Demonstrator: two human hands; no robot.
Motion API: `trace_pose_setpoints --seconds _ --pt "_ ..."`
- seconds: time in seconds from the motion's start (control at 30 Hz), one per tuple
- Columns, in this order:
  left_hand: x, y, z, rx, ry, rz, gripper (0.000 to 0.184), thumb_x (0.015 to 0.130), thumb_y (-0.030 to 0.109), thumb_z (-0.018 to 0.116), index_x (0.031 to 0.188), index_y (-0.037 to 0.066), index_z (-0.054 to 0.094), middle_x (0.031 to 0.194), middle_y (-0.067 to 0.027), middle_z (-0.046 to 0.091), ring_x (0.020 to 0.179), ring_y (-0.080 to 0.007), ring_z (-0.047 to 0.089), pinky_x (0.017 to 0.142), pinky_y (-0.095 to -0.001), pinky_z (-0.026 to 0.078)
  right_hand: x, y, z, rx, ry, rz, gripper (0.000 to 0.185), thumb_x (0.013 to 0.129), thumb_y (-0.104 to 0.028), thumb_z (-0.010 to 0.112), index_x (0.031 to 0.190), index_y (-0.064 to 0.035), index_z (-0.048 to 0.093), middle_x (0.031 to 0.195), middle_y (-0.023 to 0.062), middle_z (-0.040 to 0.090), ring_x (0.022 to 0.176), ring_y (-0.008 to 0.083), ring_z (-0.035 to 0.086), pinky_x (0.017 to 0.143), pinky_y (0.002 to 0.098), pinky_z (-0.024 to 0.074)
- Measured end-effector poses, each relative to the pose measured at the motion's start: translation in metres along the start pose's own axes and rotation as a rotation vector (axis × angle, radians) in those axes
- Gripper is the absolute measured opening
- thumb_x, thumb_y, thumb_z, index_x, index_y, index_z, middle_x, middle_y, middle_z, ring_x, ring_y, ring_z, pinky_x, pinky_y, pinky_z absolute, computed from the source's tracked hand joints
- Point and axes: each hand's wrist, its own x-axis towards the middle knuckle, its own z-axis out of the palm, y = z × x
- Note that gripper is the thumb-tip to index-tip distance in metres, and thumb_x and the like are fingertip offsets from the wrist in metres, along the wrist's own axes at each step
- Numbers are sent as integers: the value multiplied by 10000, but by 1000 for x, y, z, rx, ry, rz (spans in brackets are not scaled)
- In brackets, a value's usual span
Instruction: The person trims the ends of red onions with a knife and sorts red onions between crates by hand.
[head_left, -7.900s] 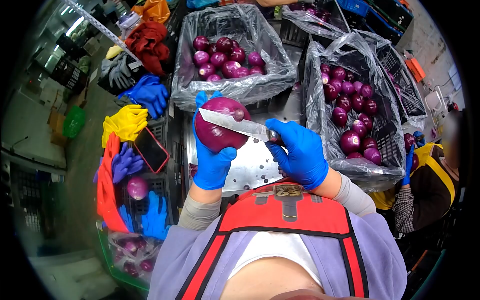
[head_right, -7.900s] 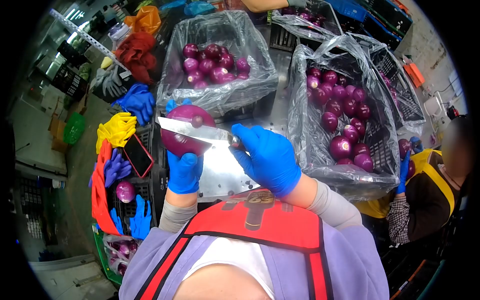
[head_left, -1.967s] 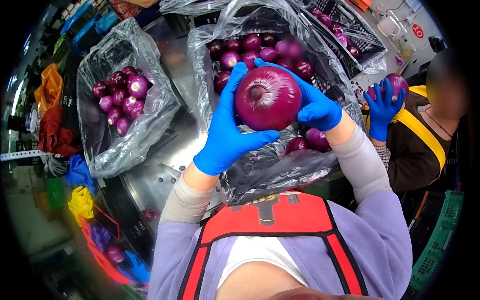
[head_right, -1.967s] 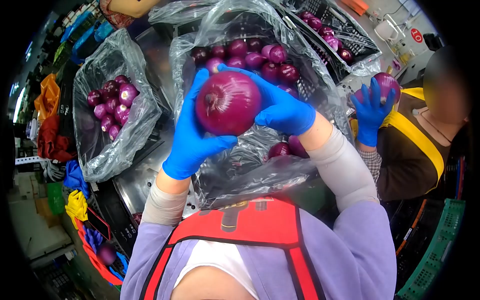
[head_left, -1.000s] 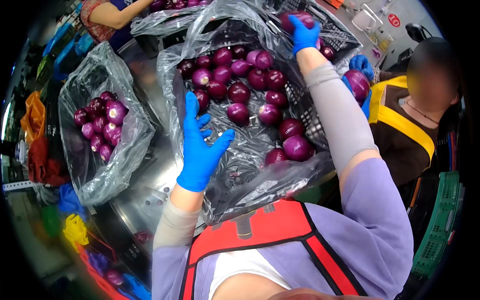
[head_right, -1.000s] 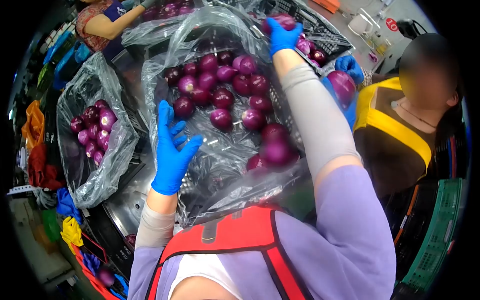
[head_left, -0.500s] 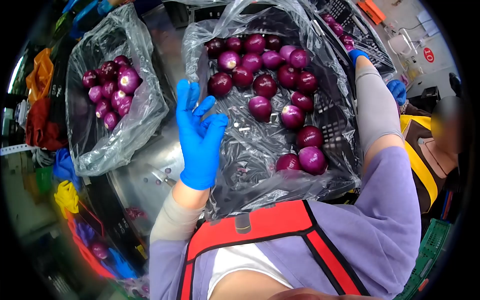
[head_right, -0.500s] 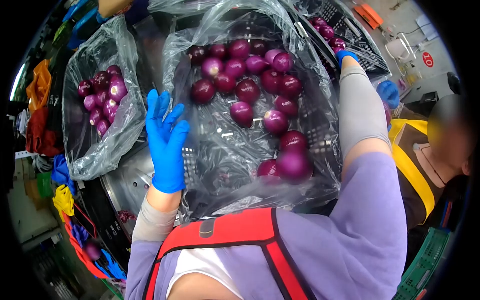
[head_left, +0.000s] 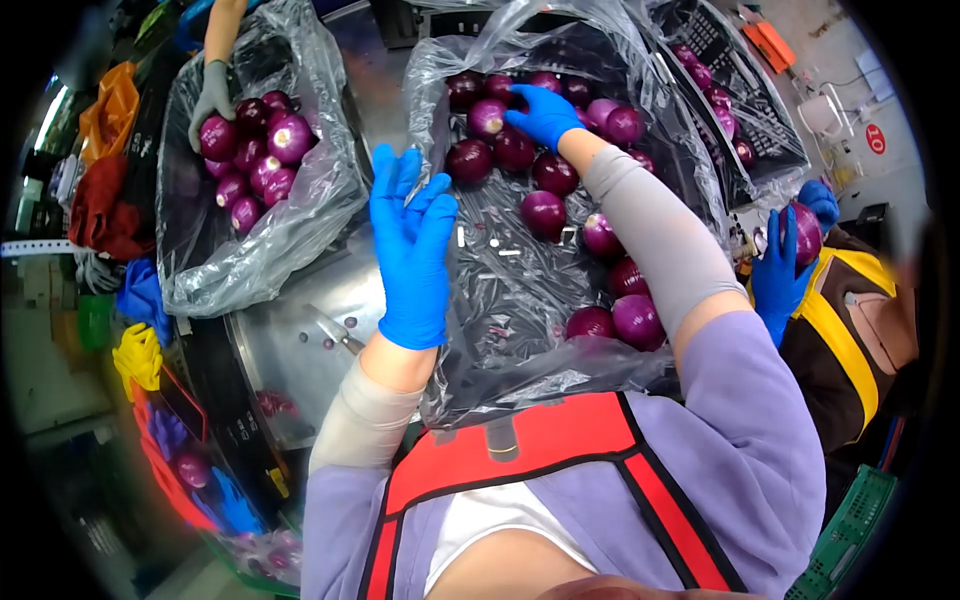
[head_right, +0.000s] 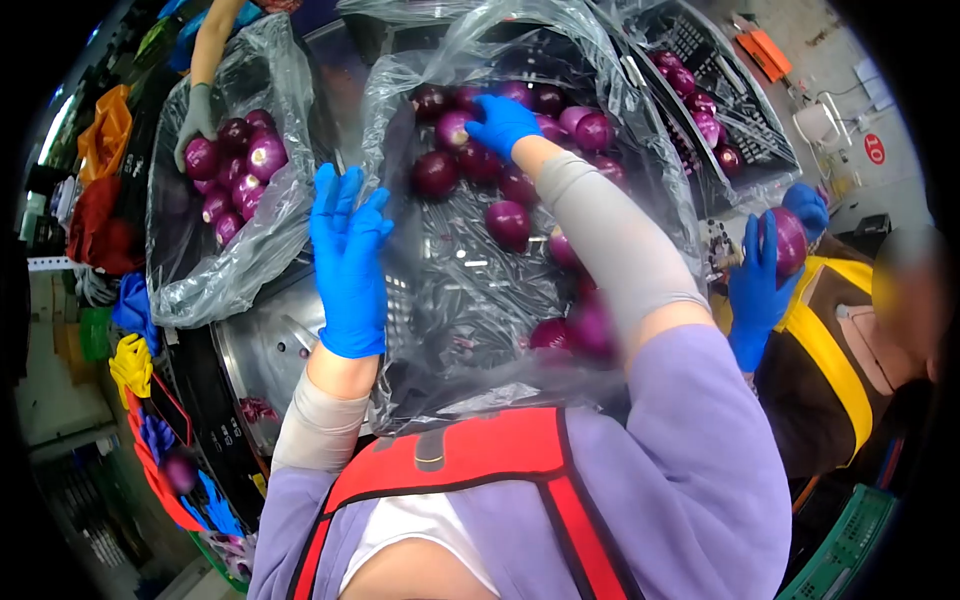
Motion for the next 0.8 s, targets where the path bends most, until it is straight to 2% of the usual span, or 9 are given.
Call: trace_pose_setpoints --seconds 0.13,0.23,0.4,0.47,0.6,0.63,0.67,0.73,0.8 --pt "1 1 0 56 -17 -9 686 873 51 553 1471 121 224 1412 -132 370 1180 -237 484 953 -323 415 28 -22 27 -108 -103 101 759 699 -480 701 1351 -184 448 1247 182 555 1087 372 568 920 426 465" --pt "2 -2 -2 91 -78 -8 793 827 44 627 1480 139 186 1484 -111 271 1146 -221 462 884 -310 452 41 -42 35 -297 -332 229 946 619 -499 744 1414 -182 339 1293 162 536 1164 348 537 952 452 455" --pt "2 -3 -1 112 -92 13 754 847 95 614 1476 114 199 1418 -124 346 1151 -217 476 961 -338 420 46 -37 34 -280 -337 234 902 623 -474 752 1389 -162 392 1304 176 521 1172 331 534 958 444 454" --pt "3 -6 -1 118 -108 7 824 810 21 613 1488 148 163 1460 -134 309 1159 -235 458 868 -318 450 38 -23 36 -68 -202 127 883 613 -461 760 1365 -139 427 1287 199 526 1167 334 534 967 428 447" --pt "5 -9 0 173 -145 58 823 814 14 606 1489 141 152 1454 -134 312 1168 -236 451 884 -330 447 13 -24 12 487 -3 -111 847 581 -399 807 1302 -91 486 1232 195 553 1107 311 566 952 376 453" --pt "5 -11 0 137 -127 41 816 817 10 603 1487 134 153 1452 -132 308 1172 -237 448 902 -336 442 -2 -43 -3 701 -18 -138 810 608 -286 842 1305 -96 473 1234 158 540 1103 257 557 945 348 456" --pt "5 -11 0 103 -110 25 809 821 7 600 1486 127 155 1451 -129 304 1175 -238 444 919 -343 437 -16 -57 -11 707 -3 -136 810 608 -286 842 1305 -96 473 1234 158 540 1103 257 557 945 348 456" --pt "6 -10 0 124 -88 44 802 824 12 606 1483 121 164 1451 -126 298 1177 -233 443 941 -346 425 -38 -86 -22 1078 -24 -183 782 689 -149 813 1357 -90 409 1310 100 495 1128 215 538 963 343 455" --pt "4 -10 -1 135 -80 58 795 826 17 613 1481 115 173 1451 -122 292 1179 -228 442 964 -349 413 -64 -112 -38 1189 -44 -226 808 653 -144 837 1343 -109 418 1282 115 497 1114 231 542 945 335 463"
